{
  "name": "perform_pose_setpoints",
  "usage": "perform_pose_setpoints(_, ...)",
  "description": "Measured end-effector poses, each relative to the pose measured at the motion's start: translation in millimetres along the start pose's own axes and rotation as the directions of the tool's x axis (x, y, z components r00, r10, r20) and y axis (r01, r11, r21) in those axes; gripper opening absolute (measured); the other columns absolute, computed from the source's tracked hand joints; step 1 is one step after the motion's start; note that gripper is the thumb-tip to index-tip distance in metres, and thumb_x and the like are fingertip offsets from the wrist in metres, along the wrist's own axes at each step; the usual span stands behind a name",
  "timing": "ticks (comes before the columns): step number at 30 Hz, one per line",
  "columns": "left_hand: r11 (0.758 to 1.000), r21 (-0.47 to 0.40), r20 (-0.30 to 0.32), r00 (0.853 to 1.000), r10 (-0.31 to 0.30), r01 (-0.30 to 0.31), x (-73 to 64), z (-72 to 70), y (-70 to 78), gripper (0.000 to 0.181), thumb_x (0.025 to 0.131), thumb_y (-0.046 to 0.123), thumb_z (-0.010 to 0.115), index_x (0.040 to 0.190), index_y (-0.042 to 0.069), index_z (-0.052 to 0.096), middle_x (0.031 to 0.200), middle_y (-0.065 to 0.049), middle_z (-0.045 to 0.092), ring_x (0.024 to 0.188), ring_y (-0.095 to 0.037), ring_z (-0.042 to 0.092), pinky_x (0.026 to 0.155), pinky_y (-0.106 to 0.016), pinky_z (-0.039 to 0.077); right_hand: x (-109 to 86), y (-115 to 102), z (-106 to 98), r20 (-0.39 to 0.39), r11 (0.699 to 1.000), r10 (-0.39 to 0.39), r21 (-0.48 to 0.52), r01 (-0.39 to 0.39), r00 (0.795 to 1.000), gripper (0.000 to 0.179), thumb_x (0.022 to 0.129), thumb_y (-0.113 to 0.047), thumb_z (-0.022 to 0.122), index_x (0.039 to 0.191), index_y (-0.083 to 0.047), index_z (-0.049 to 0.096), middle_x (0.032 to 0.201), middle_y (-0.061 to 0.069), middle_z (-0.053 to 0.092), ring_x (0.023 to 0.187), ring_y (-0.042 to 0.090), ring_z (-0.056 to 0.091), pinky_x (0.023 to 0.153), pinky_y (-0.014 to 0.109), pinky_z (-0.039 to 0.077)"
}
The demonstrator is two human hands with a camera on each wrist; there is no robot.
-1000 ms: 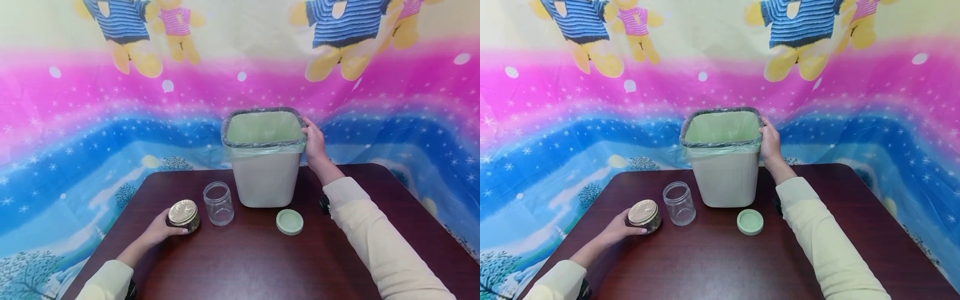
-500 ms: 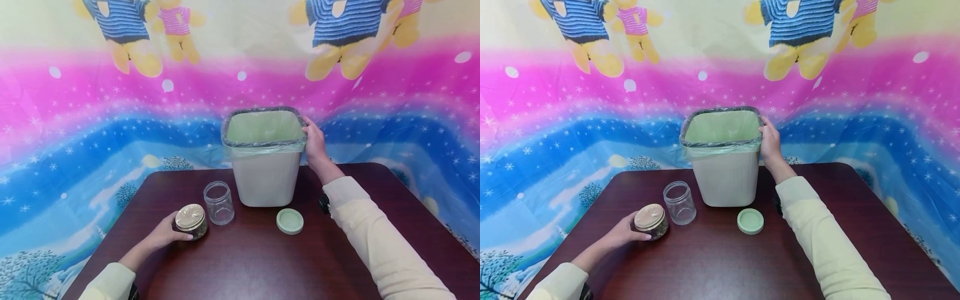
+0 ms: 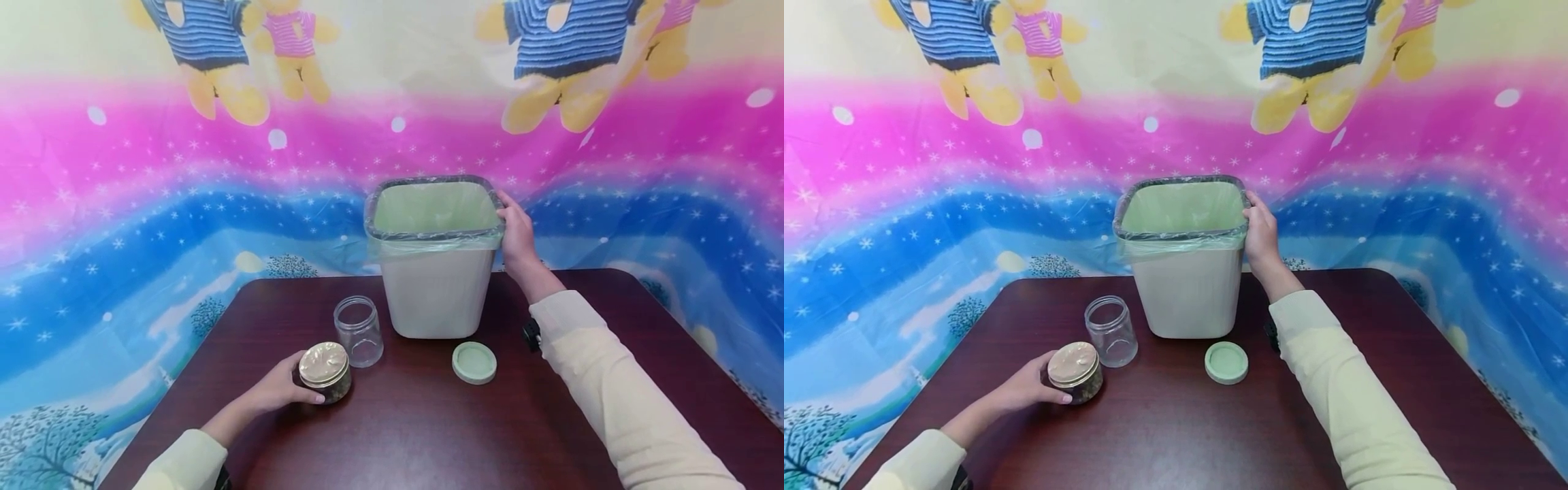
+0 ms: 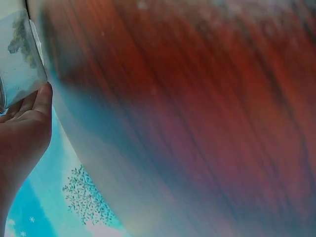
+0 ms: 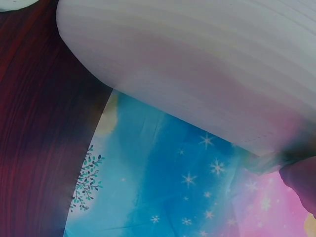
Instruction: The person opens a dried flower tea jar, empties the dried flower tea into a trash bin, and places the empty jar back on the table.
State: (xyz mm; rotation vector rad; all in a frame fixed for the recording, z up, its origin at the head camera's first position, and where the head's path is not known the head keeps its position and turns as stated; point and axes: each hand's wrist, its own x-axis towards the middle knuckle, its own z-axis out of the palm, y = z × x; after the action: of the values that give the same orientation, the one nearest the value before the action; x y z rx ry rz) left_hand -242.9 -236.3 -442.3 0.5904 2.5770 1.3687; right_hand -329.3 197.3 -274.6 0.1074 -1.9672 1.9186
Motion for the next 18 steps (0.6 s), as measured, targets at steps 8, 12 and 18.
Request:
perform_pose_setpoints(8,0.998,-0.03,0.054,0.997,0.051,-0.05,0.0,11.0,4.2,0.087,0.069,0.017,0.088,0.137,-0.01,0.041,0.123,-0.015,0.059,0.116,-0.03,0.053,0.094,-0.024,0.041,1.0,1,-1,0.004,1.0,0.006,0.003,-0.006,1.0,0.054,0.098,-0.013,0.028,0.151,-0.012,0.034,0.158,0.0,0.025,0.145,0.016,0.012,0.116,0.04,0.011)
perform_pose_setpoints(12,0.997,-0.047,0.085,0.994,0.067,-0.063,1.9,17.7,7.5,0.086,0.068,0.017,0.089,0.136,-0.009,0.042,0.122,-0.013,0.06,0.115,-0.029,0.053,0.094,-0.023,0.041,1.4,0,-1,0.004,1.0,0.006,-0.004,-0.006,1.0,0.053,0.098,-0.012,0.028,0.151,-0.011,0.035,0.158,0.0,0.026,0.145,0.016,0.013,0.116,0.039,0.011)
perform_pose_setpoints(18,0.994,-0.063,0.122,0.988,0.095,-0.088,5.5,25.4,13.4,0.084,0.069,0.017,0.089,0.136,-0.006,0.044,0.122,-0.01,0.06,0.115,-0.025,0.054,0.095,-0.023,0.041,1.3,-1,1,0.003,1.0,0.006,-0.003,-0.006,1.0,0.053,0.098,-0.012,0.028,0.151,-0.011,0.035,0.158,0.0,0.026,0.145,0.015,0.013,0.116,0.038,0.011)
